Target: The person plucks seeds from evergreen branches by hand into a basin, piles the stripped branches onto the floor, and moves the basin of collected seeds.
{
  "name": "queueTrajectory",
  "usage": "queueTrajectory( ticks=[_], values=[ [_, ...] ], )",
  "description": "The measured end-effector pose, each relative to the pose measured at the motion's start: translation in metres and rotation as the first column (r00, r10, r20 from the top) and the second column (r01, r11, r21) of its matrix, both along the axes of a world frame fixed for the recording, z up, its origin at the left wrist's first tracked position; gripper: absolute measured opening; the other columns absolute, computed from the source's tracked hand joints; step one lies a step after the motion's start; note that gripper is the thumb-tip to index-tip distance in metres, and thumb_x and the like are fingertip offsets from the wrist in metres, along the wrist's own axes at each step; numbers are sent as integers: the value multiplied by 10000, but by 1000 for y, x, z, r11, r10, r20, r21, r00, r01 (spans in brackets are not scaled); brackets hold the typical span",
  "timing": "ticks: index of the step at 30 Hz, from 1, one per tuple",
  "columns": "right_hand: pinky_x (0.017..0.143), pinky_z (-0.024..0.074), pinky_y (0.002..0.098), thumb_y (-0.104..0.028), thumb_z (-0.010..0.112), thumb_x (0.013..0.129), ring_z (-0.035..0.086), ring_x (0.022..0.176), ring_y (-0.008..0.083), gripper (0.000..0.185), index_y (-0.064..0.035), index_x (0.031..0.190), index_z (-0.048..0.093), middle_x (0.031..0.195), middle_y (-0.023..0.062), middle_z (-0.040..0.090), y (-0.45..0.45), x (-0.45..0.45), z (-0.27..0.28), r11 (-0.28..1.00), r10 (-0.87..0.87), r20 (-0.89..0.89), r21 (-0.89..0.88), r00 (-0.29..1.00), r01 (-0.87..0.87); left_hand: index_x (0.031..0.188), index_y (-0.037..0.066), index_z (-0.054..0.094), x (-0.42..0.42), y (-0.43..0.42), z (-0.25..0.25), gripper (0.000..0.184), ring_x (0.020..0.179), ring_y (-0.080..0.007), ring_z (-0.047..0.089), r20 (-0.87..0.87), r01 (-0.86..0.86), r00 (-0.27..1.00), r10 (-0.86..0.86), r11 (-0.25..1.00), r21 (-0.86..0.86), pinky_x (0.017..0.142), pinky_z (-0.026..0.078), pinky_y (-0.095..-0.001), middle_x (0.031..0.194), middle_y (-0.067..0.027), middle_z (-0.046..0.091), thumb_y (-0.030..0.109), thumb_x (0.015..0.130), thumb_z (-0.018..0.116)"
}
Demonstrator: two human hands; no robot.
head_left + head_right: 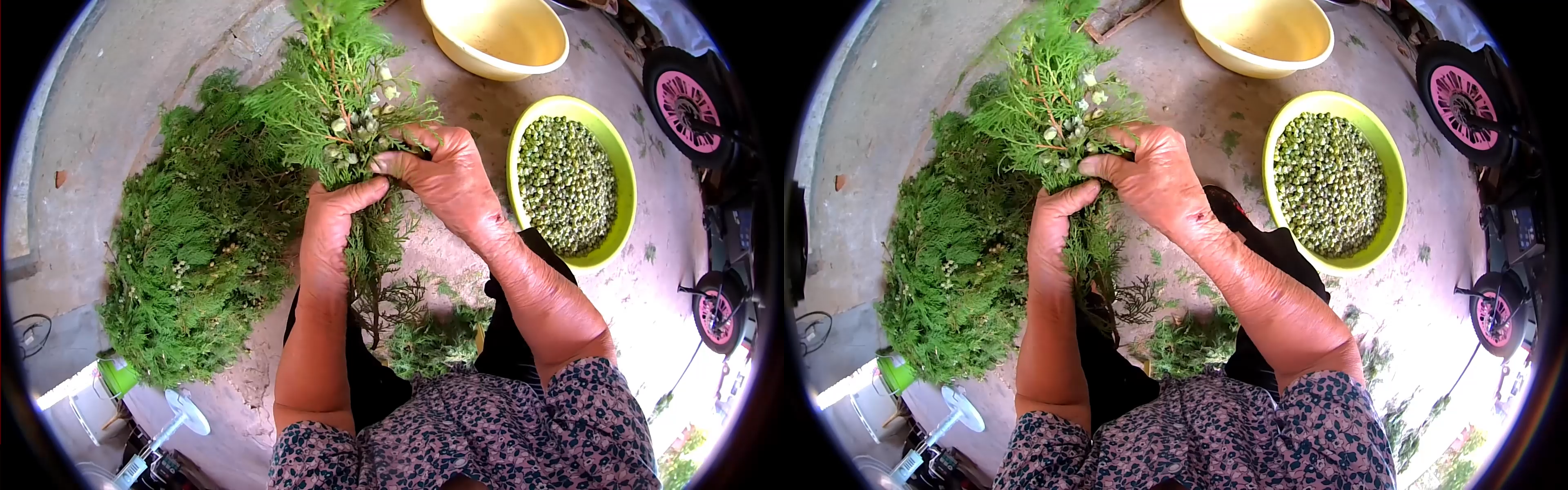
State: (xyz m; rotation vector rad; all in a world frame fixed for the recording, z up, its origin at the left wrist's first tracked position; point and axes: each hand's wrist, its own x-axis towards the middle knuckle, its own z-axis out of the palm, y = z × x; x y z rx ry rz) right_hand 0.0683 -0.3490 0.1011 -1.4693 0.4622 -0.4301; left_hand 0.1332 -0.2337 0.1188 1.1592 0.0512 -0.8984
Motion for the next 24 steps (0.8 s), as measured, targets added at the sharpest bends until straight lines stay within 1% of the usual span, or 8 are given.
queueTrajectory(
  ticks=[2,4,6,9,14,16,22,24],
  values=[
    [489,409,231,-63,632,751,453,553,46,126,33,826,599,610,14,558,2,-2,16,993,-54,83,-100,995,62,871,-33,593,0,1,-4,260,634,-170,592,14,-13,1000,14,1000,-24,597,479,-269,757,-82,621,27,629,668],
    [411,354,198,-96,605,791,429,478,50,115,14,821,597,577,17,529,1,-4,27,894,48,-120,448,992,11,863,-85,569,4,8,-10,266,502,-169,520,8,113,994,-113,993,-22,452,399,-281,673,-118,586,135,719,612],
    [370,303,186,-158,581,824,428,447,63,139,-21,808,563,613,15,512,-2,-5,16,669,-71,41,743,997,18,776,-66,558,3,7,-6,227,451,-152,458,-49,83,995,-84,996,-17,451,346,-277,600,-97,542,161,763,567],
    [395,337,223,-158,565,834,452,475,102,154,-8,819,531,631,46,512,-12,-4,11,669,-112,152,742,982,-39,672,-1,474,7,12,-10,216,398,-139,372,-174,121,974,-142,984,-129,485,302,-278,510,-59,442,169,797,521],
    [401,353,217,-98,552,826,468,484,90,97,-2,823,546,644,43,529,-11,-2,23,618,-123,84,786,989,10,727,-20,491,10,14,-14,206,391,-142,382,-155,101,981,-119,988,-120,487,309,-287,517,-63,458,173,796,518],
    [407,361,194,-84,571,813,466,486,73,95,0,855,557,650,29,537,-9,-3,20,765,-30,-5,644,1000,27,733,-22,496,10,14,-14,208,387,-143,383,-167,110,977,-130,986,-127,488,309,-289,514,-63,460,175,795,517],
    [400,338,154,-77,584,805,449,491,46,153,5,933,569,672,7,543,-9,-5,20,776,76,-37,629,996,-36,759,-42,511,9,14,-12,234,385,-148,390,-168,114,977,-132,987,-116,460,305,-282,498,-66,458,191,779,527],
    [413,349,167,-72,586,801,450,496,52,156,2,937,570,658,7,541,-8,-5,21,783,91,-48,620,995,-42,756,-41,513,3,9,-5,238,387,-147,390,-47,110,993,-108,993,33,446,305,-275,502,-66,459,195,767,540]
  ],
)
